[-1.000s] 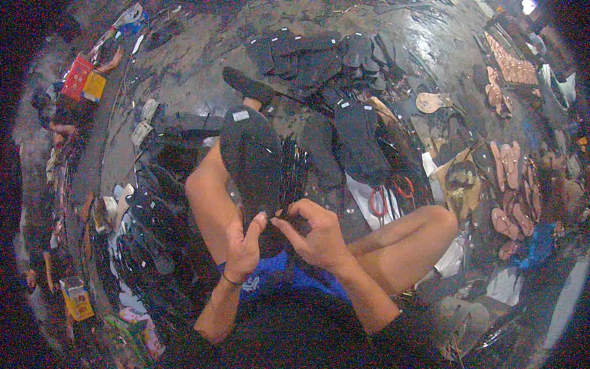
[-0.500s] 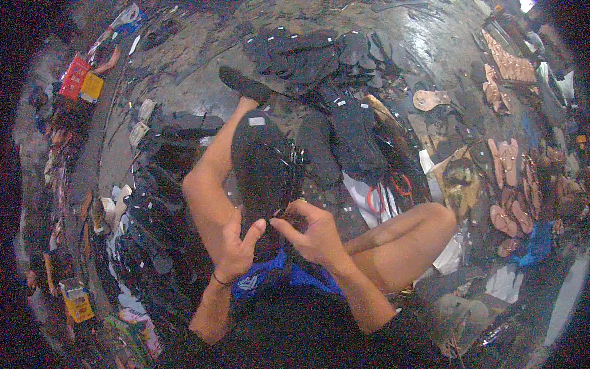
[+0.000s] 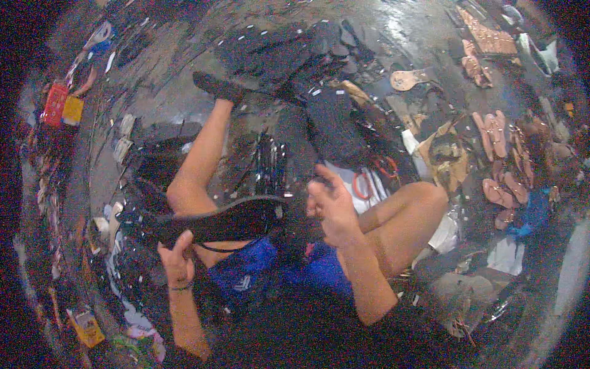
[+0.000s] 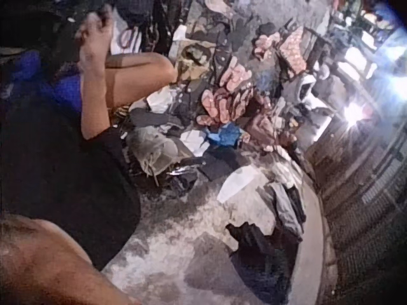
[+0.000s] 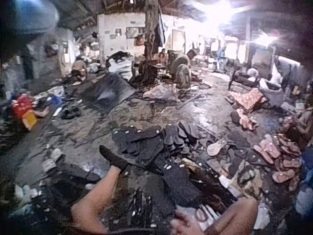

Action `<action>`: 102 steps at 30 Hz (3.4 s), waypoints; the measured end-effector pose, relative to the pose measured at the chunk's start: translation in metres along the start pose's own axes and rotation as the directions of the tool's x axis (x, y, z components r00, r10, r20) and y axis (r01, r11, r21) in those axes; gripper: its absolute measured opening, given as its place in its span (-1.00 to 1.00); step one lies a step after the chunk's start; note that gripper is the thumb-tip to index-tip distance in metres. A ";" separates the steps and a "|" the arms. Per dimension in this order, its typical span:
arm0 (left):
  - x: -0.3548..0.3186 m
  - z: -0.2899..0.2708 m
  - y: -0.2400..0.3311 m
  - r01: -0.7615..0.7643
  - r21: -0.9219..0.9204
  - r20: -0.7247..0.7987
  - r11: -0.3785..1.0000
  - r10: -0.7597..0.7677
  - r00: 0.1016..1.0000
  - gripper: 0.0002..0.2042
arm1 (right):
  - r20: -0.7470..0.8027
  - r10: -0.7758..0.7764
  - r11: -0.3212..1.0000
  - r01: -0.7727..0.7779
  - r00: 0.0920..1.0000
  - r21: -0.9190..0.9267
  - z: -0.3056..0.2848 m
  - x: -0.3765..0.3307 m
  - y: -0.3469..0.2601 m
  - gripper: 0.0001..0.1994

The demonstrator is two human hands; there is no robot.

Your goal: The person sits on the floor and assembles sandals by hand. They pick up a black sole and a strap, then thread the strap through holes in the sole and tie it securely. The person repeats this process for multiple sandals, placing the finished items into a pile.

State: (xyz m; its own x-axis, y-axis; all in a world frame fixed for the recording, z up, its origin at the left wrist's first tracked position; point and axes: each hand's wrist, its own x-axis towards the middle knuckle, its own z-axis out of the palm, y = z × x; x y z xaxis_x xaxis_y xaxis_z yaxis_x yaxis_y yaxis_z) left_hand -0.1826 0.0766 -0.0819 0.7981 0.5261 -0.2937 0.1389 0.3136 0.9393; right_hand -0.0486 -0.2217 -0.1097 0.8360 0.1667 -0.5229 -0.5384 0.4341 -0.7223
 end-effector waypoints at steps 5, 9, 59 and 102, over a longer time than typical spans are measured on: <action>-0.035 0.055 0.003 -0.033 0.593 0.213 0.805 -0.118 0.970 -0.83 | 0.530 -0.194 0.396 0.560 0.826 -0.728 0.051 -0.050 0.035 -0.90; -0.034 0.054 0.009 -0.078 0.531 0.355 0.844 -0.138 0.924 -0.82 | 0.494 -0.304 0.355 0.578 0.815 -0.735 0.055 -0.054 0.036 -0.88; 0.139 -0.050 0.024 -0.199 0.594 -0.338 0.779 0.466 0.818 -0.01 | 0.058 -0.392 -0.207 -0.027 0.918 -0.978 -0.040 0.173 -0.025 -0.30; 0.121 0.131 -0.016 0.001 -0.015 0.270 1.000 0.004 0.963 -0.71 | 0.321 0.096 0.939 0.022 0.942 -0.344 0.062 0.055 0.011 -0.74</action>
State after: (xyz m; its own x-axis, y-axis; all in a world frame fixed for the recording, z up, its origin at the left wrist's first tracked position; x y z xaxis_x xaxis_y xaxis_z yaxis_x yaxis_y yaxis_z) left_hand -0.0113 0.0320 -0.1094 0.9274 0.2939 -0.2315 0.1306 0.3256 0.9365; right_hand -0.0018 -0.1528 -0.1186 0.7704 0.4831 -0.4161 -0.5236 0.1068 -0.8453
